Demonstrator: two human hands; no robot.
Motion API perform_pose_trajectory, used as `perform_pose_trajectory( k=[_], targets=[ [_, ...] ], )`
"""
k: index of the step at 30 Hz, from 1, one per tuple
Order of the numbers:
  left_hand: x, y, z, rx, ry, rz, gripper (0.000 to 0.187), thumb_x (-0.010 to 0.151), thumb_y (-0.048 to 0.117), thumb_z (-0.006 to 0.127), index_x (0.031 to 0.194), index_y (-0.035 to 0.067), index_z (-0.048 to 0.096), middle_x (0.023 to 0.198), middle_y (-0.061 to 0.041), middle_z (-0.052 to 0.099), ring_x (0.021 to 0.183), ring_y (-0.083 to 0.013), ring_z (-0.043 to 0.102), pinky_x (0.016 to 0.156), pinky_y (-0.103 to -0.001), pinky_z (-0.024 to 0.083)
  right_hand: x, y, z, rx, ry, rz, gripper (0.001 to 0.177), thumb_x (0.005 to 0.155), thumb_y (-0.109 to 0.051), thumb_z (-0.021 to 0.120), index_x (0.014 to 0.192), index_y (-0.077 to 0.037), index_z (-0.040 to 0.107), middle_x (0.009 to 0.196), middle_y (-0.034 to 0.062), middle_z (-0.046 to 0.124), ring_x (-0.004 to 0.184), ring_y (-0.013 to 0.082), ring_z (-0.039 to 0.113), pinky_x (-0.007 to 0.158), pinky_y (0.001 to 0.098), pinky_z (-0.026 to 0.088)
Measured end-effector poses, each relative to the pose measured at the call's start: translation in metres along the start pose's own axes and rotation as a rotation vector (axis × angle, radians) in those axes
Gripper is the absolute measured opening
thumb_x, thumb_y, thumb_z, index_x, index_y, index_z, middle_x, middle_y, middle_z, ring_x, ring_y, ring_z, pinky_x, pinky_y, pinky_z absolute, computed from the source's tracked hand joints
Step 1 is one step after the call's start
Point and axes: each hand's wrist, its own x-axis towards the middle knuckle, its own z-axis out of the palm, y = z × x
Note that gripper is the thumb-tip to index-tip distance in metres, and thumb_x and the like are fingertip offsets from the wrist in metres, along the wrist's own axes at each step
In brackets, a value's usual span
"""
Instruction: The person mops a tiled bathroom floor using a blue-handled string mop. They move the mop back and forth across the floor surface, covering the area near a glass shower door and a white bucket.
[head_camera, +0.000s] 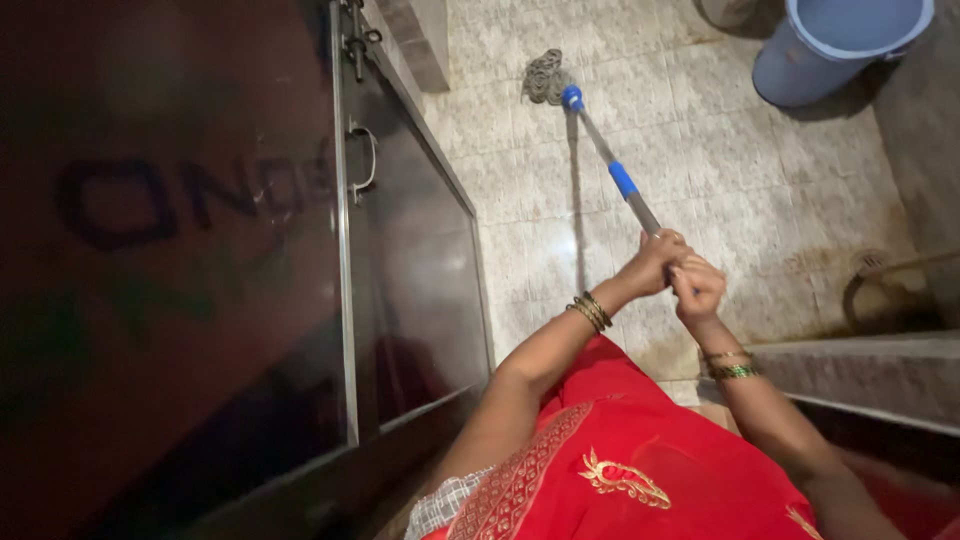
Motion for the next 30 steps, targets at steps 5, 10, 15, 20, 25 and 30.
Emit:
perform_pose_trajectory(
  k=[5, 10, 15, 20, 25, 30],
  targets=[
    [-0.021, 0.108, -0.012, 0.022, -0.167, -0.024, 0.019, 0.069, 0.002, 0.07, 0.083, 0.015, 0.068, 0.097, -0.003, 0.068, 0.111, -0.0303, 0.057, 0.093, -0.062, 0.03, -0.033, -0.087, -0.034, 0.134, 0.163, 0.039, 0.029, 0.095, 0.002, 0.052, 0.066, 0.004, 0.051, 0.066, 0.0106, 0.052, 0.065, 0.0226, 0.053, 0.072, 0.0351, 0.048],
    [-0.057, 0.186, -0.041, 0.059, -0.367, -0.065, 0.016, 0.069, 0.005, 0.072, 0.082, 0.012, 0.068, 0.095, -0.004, 0.068, 0.11, -0.0301, 0.06, 0.091, -0.057, 0.038, -0.044, -0.185, -0.048, 0.152, 0.1, -0.076, 0.029, 0.093, -0.002, 0.052, 0.064, 0.003, 0.048, 0.062, 0.0103, 0.051, 0.059, 0.0189, 0.051, 0.069, 0.0356, 0.049],
    [-0.11, 0.248, -0.057, 0.066, -0.482, -0.166, 0.017, 0.07, 0.008, 0.074, 0.086, 0.01, 0.068, 0.095, -0.007, 0.069, 0.102, -0.0293, 0.065, 0.098, -0.051, 0.044, -0.037, -0.263, -0.067, 0.173, -0.268, -0.407, 0.024, 0.086, -0.002, 0.06, 0.063, -0.003, 0.052, 0.064, 0.0087, 0.054, 0.058, 0.0258, 0.055, 0.067, 0.0432, 0.051],
    [-0.14, 0.282, -0.11, -0.095, -0.282, -0.016, 0.026, 0.068, 0.01, 0.076, 0.093, 0.007, 0.068, 0.097, -0.011, 0.067, 0.1, -0.033, 0.063, 0.083, -0.049, 0.045, -0.025, -0.285, -0.059, 0.252, -0.412, -0.442, 0.025, 0.082, -0.003, 0.069, 0.064, -0.005, 0.051, 0.066, 0.0084, 0.057, 0.06, 0.0269, 0.06, 0.063, 0.0415, 0.053],
    [-0.129, 0.262, -0.123, -0.039, -0.226, 0.027, 0.026, 0.068, 0.009, 0.074, 0.093, 0.007, 0.068, 0.094, -0.01, 0.067, 0.094, -0.0307, 0.065, 0.083, -0.044, 0.05, -0.021, -0.263, -0.038, 0.212, -0.341, -0.483, 0.021, 0.086, -0.003, 0.064, 0.068, -0.006, 0.052, 0.069, 0.0082, 0.06, 0.065, 0.0264, 0.064, 0.067, 0.0425, 0.055],
    [-0.089, 0.206, -0.122, -0.015, -0.326, -0.026, 0.018, 0.071, 0.009, 0.076, 0.085, 0.007, 0.066, 0.088, -0.01, 0.068, 0.086, -0.0313, 0.068, 0.079, -0.041, 0.055, -0.002, -0.219, -0.017, 0.068, -0.237, -0.438, 0.022, 0.089, -0.005, 0.061, 0.068, -0.005, 0.055, 0.069, 0.0084, 0.062, 0.064, 0.0256, 0.064, 0.066, 0.0376, 0.053]
  ],
)
